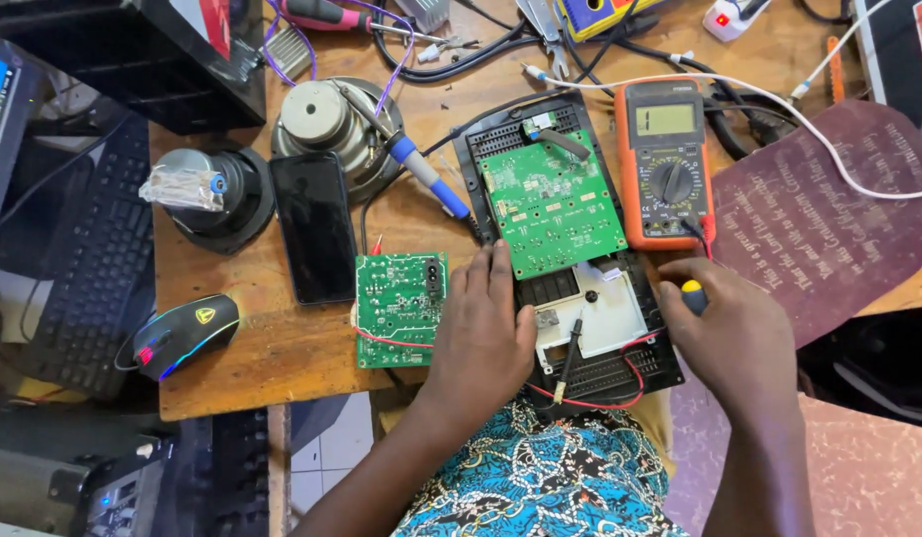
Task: Testing electronic components with a multimeter and unscrewing the back panel of a device for disassembly.
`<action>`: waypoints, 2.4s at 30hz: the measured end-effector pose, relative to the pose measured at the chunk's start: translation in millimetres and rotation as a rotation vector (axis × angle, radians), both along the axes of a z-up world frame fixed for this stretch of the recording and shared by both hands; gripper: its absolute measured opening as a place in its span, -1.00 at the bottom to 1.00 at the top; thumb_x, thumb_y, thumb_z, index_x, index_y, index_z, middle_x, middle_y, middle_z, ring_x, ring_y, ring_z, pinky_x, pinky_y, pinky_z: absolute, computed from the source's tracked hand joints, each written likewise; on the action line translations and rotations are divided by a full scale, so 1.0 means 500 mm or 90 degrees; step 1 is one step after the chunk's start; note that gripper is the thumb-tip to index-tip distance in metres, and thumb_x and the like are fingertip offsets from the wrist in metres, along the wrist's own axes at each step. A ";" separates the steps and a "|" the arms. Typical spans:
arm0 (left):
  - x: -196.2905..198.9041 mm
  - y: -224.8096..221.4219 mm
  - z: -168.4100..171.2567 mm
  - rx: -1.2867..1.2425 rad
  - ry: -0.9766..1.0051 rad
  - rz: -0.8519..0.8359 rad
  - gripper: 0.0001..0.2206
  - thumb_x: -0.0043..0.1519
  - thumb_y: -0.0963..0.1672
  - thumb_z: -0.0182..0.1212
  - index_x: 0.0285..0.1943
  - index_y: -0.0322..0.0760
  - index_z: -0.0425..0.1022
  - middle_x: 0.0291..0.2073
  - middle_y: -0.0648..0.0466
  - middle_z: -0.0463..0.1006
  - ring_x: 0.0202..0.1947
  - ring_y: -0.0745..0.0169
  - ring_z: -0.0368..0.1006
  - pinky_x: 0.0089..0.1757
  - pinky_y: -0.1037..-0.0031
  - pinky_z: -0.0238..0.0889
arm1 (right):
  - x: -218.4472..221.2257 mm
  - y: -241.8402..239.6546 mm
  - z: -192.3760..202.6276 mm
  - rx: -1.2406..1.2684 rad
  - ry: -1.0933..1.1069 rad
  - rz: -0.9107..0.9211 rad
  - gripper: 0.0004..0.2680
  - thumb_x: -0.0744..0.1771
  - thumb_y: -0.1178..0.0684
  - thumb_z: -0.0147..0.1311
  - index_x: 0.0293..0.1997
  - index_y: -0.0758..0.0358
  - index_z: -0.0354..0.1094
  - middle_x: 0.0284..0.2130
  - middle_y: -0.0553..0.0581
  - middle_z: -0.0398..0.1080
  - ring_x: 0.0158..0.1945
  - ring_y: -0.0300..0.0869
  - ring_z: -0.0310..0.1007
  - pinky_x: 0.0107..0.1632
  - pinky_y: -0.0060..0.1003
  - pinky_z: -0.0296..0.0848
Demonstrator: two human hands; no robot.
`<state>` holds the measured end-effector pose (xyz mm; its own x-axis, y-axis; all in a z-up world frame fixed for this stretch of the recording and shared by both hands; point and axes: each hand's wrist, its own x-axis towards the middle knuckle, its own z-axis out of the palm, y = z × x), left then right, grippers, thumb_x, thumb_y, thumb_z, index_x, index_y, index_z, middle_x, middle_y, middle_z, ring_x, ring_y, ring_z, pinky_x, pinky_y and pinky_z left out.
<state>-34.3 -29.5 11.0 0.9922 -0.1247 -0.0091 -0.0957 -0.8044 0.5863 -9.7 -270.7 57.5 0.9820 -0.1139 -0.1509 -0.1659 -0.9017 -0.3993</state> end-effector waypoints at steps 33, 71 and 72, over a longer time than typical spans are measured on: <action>-0.077 0.059 0.028 0.132 0.146 -0.431 -0.76 0.40 -0.03 0.23 -0.33 -0.12 0.48 -0.33 0.05 0.44 -0.17 -0.06 0.35 -0.01 0.06 0.07 | -0.098 -0.180 0.033 0.210 0.305 0.071 -0.78 0.28 0.12 0.34 -0.03 0.01 0.82 -0.08 -0.12 0.88 -0.08 -0.39 0.86 0.06 -0.45 0.66; -0.041 0.224 0.072 -0.282 0.013 -0.166 -0.86 0.32 -0.12 0.38 -0.20 -0.27 0.54 0.03 0.01 0.40 0.14 0.10 0.42 0.17 0.30 0.24 | -0.038 0.023 0.015 0.840 -0.182 -0.041 -0.83 0.34 -0.04 0.17 -0.15 0.21 0.36 -0.61 0.03 0.17 -0.59 -0.26 0.26 -0.59 -0.46 0.13; -0.041 0.224 0.069 -0.283 0.013 -0.165 -0.86 0.32 -0.12 0.38 -0.20 -0.27 0.54 0.03 0.01 0.40 0.14 0.10 0.42 0.17 0.30 0.24 | -0.032 0.013 0.012 0.839 -0.181 -0.041 -0.83 0.34 -0.04 0.17 -0.15 0.21 0.36 -0.61 0.03 0.17 -0.59 -0.26 0.26 -0.59 -0.46 0.13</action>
